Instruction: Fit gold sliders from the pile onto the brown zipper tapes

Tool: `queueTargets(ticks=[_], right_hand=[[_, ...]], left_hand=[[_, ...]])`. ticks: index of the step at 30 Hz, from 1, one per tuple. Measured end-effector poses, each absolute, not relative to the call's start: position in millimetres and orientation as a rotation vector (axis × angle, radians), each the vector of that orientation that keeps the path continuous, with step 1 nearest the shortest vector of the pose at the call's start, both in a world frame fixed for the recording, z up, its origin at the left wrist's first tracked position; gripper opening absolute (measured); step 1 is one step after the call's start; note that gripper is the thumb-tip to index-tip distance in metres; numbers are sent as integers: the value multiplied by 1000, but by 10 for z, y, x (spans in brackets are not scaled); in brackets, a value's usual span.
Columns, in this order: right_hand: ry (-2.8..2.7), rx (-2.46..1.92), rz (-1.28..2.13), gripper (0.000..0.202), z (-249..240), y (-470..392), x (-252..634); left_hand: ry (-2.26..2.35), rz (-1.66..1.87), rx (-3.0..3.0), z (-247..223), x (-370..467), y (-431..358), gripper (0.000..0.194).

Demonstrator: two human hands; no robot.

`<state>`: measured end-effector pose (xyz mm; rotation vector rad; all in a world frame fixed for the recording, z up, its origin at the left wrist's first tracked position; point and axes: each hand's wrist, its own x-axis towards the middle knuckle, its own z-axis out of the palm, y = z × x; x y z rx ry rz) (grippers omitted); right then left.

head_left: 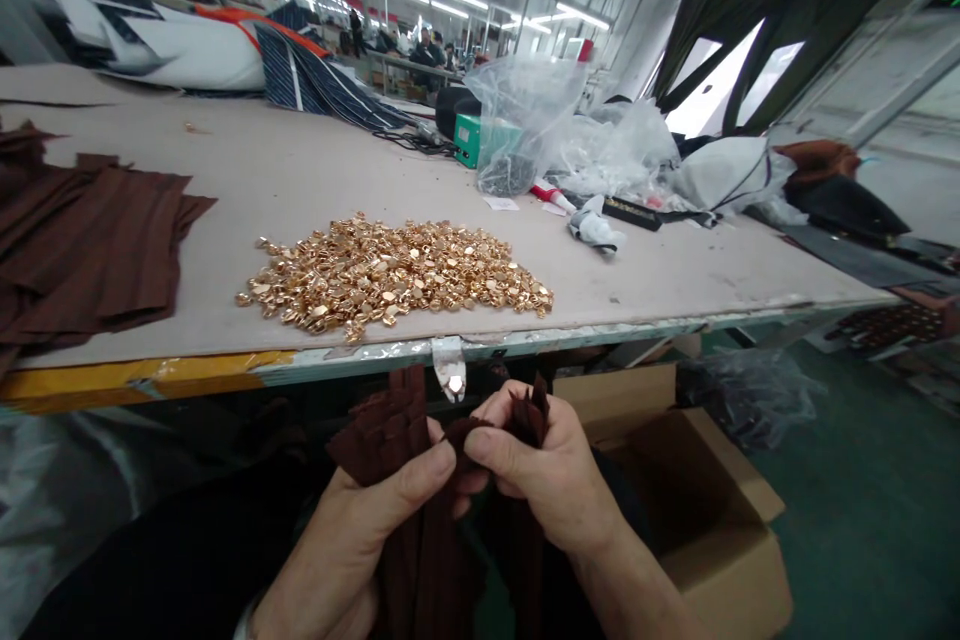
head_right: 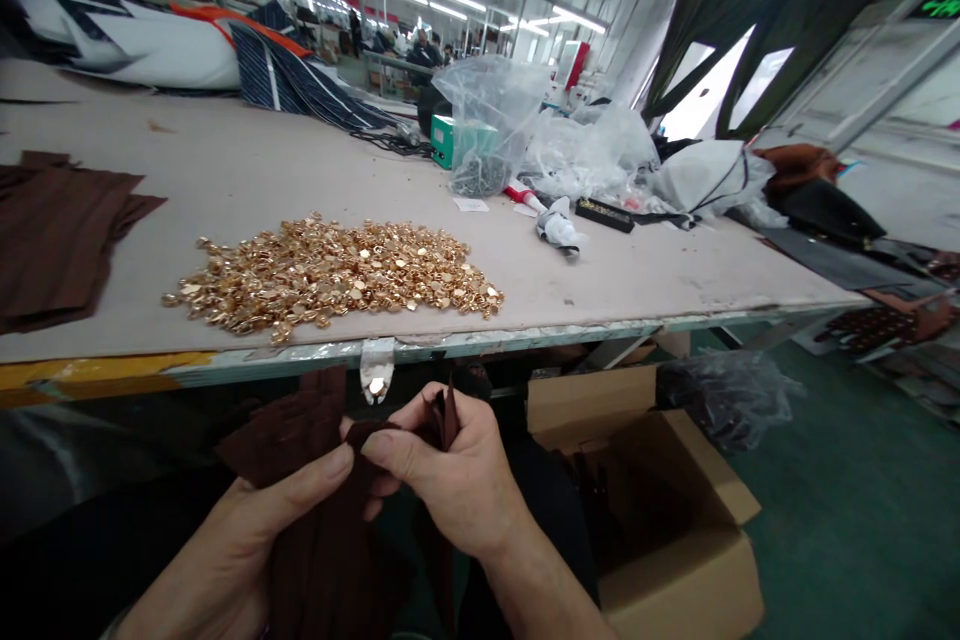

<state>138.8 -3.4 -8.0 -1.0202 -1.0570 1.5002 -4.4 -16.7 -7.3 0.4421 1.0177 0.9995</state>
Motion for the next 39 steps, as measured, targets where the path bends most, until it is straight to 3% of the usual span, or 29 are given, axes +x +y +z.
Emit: queueTargets(ticks=[6,10,20,30,35,39], right_hand=[[-1146,-1212,1287,10,-98,-62,1389],[-1254,-1202,1197,6,-141,-87,1387],[-1108,-1074,1330,11,-185,-45,1412],[-881,-1034,1539,23,-262,-49,1402],[-771,-941,1572,24,-261,-19,1472],[-767,-908,1540,23,-257,3,1551]], left_hand=[[1096,1117,448,-99,-72,-120,29],[1092,1083,496,-121,-65,-120,19],[837,854,296,-132,-85,-176,22],[704,852,252,-7,-19,-174,41],[745,884,184,-126,-61,-194,20],[831,944,210,-153,-57,-168,23]])
